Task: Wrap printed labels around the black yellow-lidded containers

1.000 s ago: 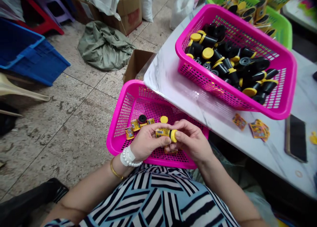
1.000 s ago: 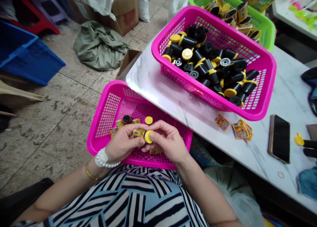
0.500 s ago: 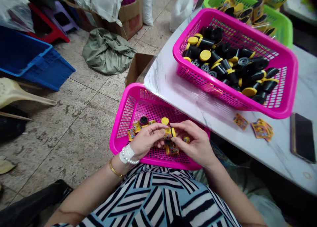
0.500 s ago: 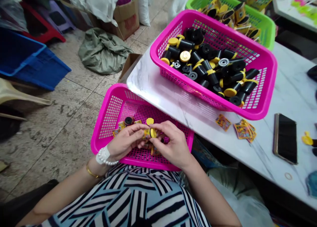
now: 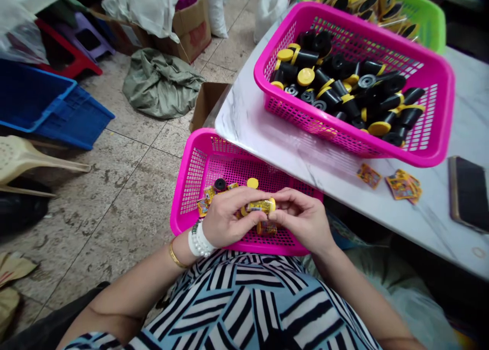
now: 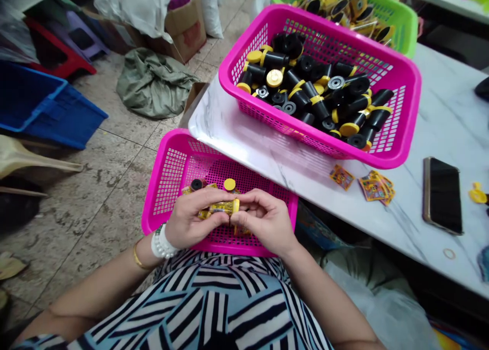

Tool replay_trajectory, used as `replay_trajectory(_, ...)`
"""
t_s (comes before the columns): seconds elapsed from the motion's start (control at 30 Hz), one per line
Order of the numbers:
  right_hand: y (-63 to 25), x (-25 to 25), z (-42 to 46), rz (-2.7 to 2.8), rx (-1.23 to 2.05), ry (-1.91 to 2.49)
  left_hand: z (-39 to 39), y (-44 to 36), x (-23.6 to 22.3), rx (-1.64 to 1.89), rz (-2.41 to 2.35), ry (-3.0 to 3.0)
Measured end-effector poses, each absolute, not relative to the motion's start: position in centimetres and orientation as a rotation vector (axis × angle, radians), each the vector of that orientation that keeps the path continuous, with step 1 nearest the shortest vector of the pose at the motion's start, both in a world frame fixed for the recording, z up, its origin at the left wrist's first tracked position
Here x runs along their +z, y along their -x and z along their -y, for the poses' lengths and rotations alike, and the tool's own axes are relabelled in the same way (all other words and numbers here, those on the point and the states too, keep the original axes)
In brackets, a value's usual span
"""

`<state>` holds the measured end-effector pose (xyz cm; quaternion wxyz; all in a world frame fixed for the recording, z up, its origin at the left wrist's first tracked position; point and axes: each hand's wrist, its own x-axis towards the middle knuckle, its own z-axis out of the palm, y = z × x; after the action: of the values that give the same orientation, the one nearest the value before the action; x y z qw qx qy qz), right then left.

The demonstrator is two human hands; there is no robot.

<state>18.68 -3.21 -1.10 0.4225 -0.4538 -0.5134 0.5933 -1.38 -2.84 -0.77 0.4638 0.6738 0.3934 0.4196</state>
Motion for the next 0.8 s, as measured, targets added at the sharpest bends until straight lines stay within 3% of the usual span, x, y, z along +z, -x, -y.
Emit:
replay_trajectory(0.13, -18.6, -1.7, 2.9, 1.622, 1.024, 1.087, 2.8, 1.8, -1.2, 0.947, -1.052, -1.351)
replay_trajectory(0.2, -18.3, -2.0, 2.7, 1.656, 0.981, 1.043, 3.0, 2.0, -1.4, 0.938, -1.087, -1.408)
replay_trajectory(0.4, -16.9, -3.3, 3.0, 1.032, 1.696, 1.113, 2.7, 3.0, -1.6, 1.030, -1.026, -1.884)
replay_trajectory(0.5, -16.6, -3.7, 3.4, 0.974, 1.780, 1.131, 2.5, 3.1, -2.0, 0.940, -0.983, -1.867)
replay_trajectory(0.7, -17.1, -3.6, 3.4, 1.677, 0.893, 0.980, 3.8, 2.5, -2.8, 0.779, -1.000, -1.140)
replay_trajectory(0.8, -17.2, -3.4, 3.4, 1.774, 0.760, 0.856, 4.2, 2.2, -2.5, 0.819, -1.004, -1.101)
